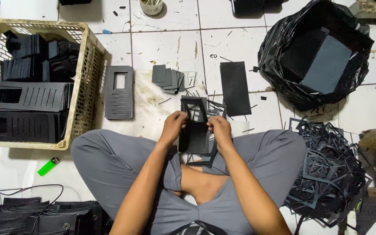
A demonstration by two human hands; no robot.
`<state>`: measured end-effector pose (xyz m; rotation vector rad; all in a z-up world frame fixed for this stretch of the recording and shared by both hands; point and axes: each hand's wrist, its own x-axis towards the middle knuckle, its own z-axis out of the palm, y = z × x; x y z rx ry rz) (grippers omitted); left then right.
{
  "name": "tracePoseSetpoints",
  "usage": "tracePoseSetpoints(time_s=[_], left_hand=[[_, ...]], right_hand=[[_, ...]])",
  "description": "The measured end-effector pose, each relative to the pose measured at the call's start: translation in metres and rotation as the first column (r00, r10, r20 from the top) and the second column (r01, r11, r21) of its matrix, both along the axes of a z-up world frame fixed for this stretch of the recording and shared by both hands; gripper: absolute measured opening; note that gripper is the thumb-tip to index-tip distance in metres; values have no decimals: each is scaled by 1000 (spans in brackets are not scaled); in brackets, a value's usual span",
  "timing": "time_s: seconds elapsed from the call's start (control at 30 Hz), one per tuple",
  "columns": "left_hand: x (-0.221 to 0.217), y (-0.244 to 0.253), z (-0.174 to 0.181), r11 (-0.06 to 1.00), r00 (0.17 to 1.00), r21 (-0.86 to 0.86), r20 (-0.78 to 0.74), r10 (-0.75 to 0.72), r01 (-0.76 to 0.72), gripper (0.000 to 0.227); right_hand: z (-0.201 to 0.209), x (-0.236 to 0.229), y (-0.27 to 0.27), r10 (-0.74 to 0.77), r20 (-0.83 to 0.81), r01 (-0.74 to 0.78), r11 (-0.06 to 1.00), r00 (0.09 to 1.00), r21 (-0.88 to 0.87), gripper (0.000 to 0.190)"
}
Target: Removing the inner waste material from pre-cut leather frames and stacking them.
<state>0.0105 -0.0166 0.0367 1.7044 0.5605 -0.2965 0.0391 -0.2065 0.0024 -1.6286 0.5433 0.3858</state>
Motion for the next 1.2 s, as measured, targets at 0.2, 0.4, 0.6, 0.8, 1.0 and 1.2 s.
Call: tracePoseSetpoints(time_s=[0.2, 0.4, 0.6, 0.8, 1.0, 1.2], left_hand=[[1, -7, 30, 932, 990, -342, 22, 137, -121, 56], [1, -7, 18, 791, 979, -612, 168, 114, 13, 37], [0, -5, 14, 984, 990, -112, 19, -137, 138, 38], [-5, -8, 23, 960, 965, -136, 133, -228, 246, 26], [-5, -2, 13, 914, 985, -380, 150, -86, 138, 22], [2, 12, 17, 785, 908, -580, 176, 380, -216, 24]], right_hand=[[26, 2, 1, -13, -51, 18, 994, 999, 104, 27], [55, 0, 10, -62, -14, 64, 955, 998, 290, 28], [47, 1, 4, 72, 167, -102, 979, 983, 178, 18], [32, 10, -7, 188, 237, -142, 970, 953, -199, 9], [31, 22, -23, 55, 299, -2, 985, 953, -173, 14], [29, 14, -28, 247, 208, -137, 890, 947, -435, 11]])
